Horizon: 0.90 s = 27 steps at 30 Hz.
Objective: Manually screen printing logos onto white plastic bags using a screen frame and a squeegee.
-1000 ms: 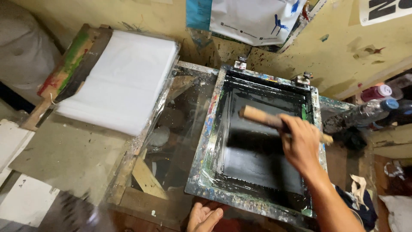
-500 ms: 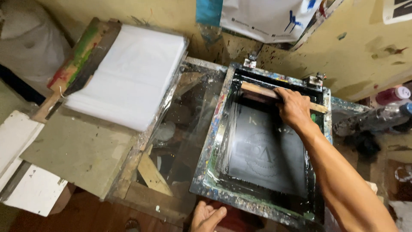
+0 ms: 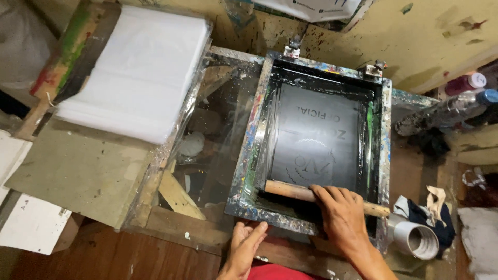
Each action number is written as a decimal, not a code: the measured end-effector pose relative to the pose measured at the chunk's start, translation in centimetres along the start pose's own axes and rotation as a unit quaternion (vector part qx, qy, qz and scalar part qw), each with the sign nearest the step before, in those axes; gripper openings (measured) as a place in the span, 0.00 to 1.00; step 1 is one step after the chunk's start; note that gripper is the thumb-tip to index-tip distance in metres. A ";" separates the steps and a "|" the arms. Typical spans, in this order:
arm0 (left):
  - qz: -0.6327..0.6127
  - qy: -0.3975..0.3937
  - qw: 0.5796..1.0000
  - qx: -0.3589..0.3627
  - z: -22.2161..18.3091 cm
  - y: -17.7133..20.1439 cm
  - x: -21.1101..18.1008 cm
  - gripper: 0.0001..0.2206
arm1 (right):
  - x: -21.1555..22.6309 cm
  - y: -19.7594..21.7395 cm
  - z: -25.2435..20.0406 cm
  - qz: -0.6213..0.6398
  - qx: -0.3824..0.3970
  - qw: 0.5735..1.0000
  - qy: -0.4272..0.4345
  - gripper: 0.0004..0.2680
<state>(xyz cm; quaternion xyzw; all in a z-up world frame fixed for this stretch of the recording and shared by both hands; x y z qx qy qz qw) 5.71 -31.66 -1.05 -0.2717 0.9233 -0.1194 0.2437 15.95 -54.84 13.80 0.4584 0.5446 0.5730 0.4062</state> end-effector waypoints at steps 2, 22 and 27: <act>0.009 0.012 1.000 -0.012 0.3 0.0 0.3 0.20 | 0.8 1.3 -0.8 -0.010 -0.053 0.998 0.013 0.13; 0.024 0.017 0.997 -0.067 0.4 0.5 0.2 0.20 | -1.6 -1.0 3.5 -0.130 -0.076 0.989 0.017 0.25; 0.007 0.007 0.998 -0.065 0.6 0.4 0.4 0.20 | -5.8 -0.9 11.3 -0.123 -0.064 0.990 0.025 0.27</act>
Point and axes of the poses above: each hand's wrist, its own z-axis towards the middle knuckle, its own y-axis out of the back of the hand, x = y × z, the point moved 10 cm from there along z, towards the middle knuckle, and after that the axes turned 4 degrees about y, right-handed, at the moved point
